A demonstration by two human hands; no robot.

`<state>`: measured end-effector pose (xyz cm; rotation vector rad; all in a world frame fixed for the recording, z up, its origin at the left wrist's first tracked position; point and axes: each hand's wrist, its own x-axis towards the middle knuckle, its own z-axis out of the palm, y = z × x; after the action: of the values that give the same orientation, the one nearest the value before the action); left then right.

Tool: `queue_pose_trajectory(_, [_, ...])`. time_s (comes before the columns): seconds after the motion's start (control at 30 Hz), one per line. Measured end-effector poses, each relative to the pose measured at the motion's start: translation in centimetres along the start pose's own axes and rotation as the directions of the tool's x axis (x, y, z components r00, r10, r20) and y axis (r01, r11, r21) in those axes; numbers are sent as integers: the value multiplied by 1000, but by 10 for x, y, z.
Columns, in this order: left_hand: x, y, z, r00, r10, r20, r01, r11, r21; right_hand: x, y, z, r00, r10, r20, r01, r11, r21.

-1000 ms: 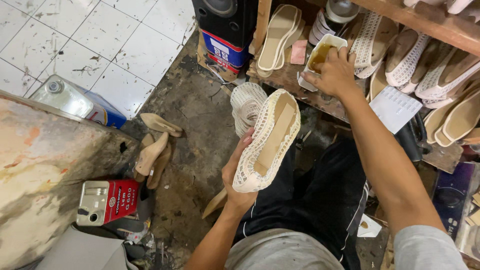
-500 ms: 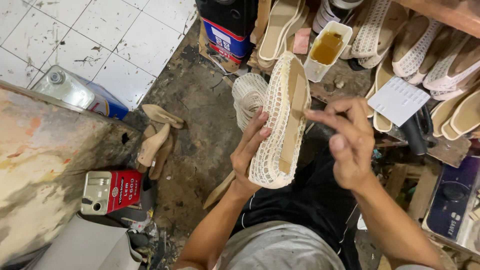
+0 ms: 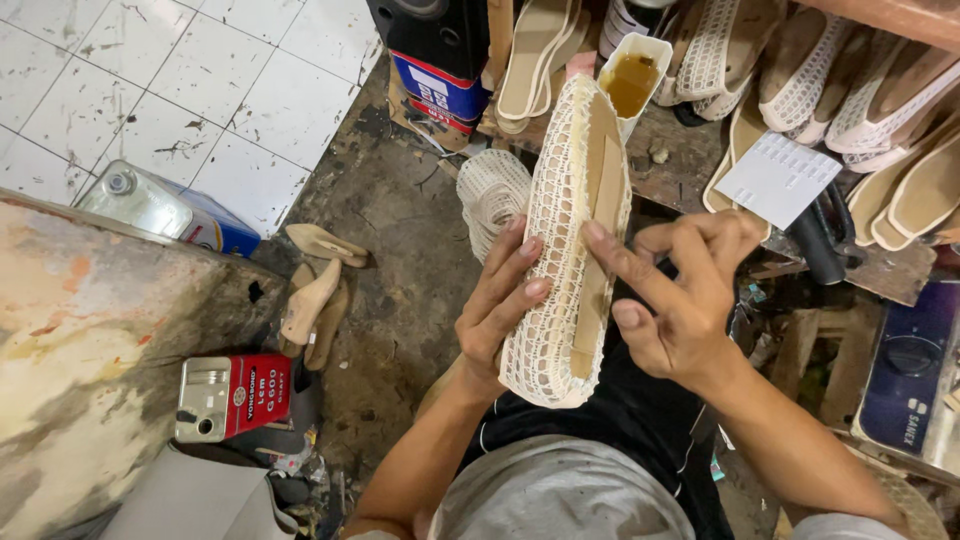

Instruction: The person sits on the workshop floor holding a lace shoe upper with its insole board, dips a finger into a container of yellow glue, and spreads the glue by hand over the sole area of the shoe. They repeatedly apply and press the glue across the surface, then reach toward a shelf of finished shoe pairs.

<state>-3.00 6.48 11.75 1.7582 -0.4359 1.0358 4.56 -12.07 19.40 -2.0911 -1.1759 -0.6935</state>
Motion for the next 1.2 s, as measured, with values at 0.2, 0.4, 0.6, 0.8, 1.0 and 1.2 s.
queue_pose_trajectory(0.2, [-1,4,-1,1000,18,6,-18,1000,11,4,12,1,999,-30,-34,31,999,30])
queue_pose_trajectory(0.4, [1,6,-2,1000,19,15,-20,1000,5,-3,15,0,985,-119,-126,121,993,2])
queue_pose_trajectory(0.6, [2,7,-1,1000,18,17,-18,1000,16,-5,12,-1,971,-206,-121,214,975,53])
queue_pose_trajectory(0.8, [3,7,1,1000,22,1,-22,1000,-7,-4,8,0,970,-220,-106,228,971,76])
queue_pose_trajectory(1.0, [1,6,-2,1000,12,12,-12,1000,14,-4,5,-2,990,-118,-76,126,987,99])
queue_pose_trajectory(1.2, [1,6,-5,1000,13,13,-13,1000,10,-5,4,-1,976,-184,-117,190,981,37])
